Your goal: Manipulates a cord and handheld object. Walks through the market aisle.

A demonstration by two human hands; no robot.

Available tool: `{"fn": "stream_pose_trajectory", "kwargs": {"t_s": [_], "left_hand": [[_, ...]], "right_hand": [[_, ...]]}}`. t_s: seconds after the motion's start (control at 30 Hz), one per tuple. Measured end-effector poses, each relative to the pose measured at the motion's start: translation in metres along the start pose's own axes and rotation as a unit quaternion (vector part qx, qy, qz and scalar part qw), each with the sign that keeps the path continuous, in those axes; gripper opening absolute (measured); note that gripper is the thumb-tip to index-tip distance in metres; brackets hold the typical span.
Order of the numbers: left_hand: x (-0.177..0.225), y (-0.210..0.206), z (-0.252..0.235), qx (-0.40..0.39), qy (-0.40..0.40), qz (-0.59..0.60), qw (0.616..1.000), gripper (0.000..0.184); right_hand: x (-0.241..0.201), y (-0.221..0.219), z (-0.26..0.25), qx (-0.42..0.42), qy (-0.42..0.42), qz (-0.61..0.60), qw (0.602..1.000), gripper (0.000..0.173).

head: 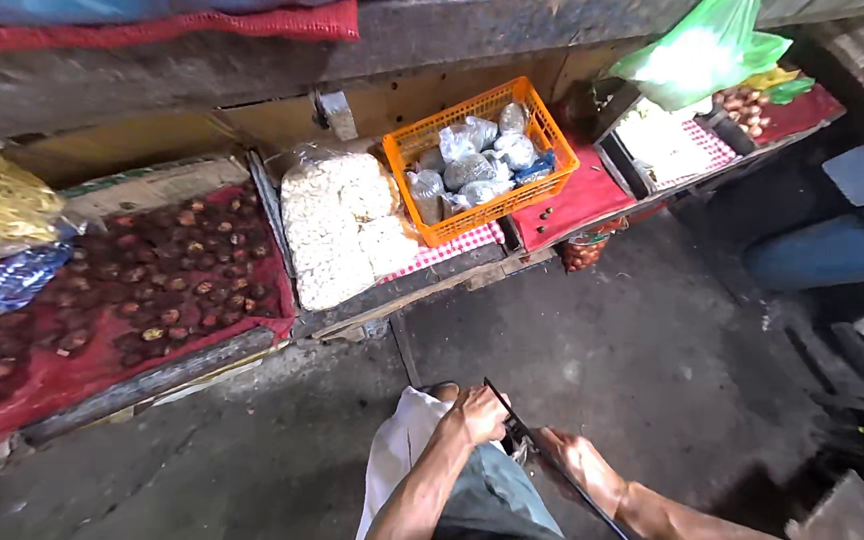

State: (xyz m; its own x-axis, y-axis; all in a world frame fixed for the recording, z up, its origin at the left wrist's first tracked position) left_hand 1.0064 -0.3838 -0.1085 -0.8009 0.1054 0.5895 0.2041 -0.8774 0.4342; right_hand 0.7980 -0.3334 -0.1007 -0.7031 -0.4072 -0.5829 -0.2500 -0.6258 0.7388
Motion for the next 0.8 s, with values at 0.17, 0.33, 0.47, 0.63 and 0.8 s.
{"fn": "stream_pose_trajectory", "kwargs": {"t_s": [0.17, 0.33, 0.47, 0.63, 0.8], "left_hand": [[0.016, 0.007, -0.004, -0.012, -0.009, -0.035, 0.999, 0.026], [0.040, -0.001, 0.001, 0.050, -0.009, -0.084, 0.995, 0.027], [0.043, -0.011, 0.001, 0.053, 0.012, -0.103, 0.993, 0.029], [0.019, -0.026, 0.005, 0.061, -0.006, -0.012, 0.998, 0.028], [0.004, -0.038, 0.041, 0.120, -0.083, 0.129, 0.981, 0.047]], "right_hand": [[-0.018, 0.010, -0.008, -0.085, -0.087, 0.017, 0.992, 0.030], [-0.039, 0.034, -0.025, -0.234, -0.195, 0.031, 0.952, 0.035], [-0.055, 0.033, -0.027, -0.281, -0.199, 0.077, 0.936, 0.035], [-0.003, 0.037, -0.029, -0.281, -0.081, -0.142, 0.946, 0.051], [0.043, 0.077, -0.078, -0.058, -0.216, -0.436, 0.872, 0.040]]}}
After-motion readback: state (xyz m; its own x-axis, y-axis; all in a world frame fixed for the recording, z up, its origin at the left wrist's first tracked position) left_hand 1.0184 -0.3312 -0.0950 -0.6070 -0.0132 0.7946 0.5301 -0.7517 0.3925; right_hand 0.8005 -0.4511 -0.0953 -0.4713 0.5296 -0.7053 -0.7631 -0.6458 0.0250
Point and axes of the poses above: each hand's wrist, its own z-axis away from the middle knuckle, its own y-axis out of the back of the hand, x = y × z, the point moved 1 cm from there along -z, towards the middle knuckle, and after that the axes turned 7 degrees about y, right-handed, at the moved point
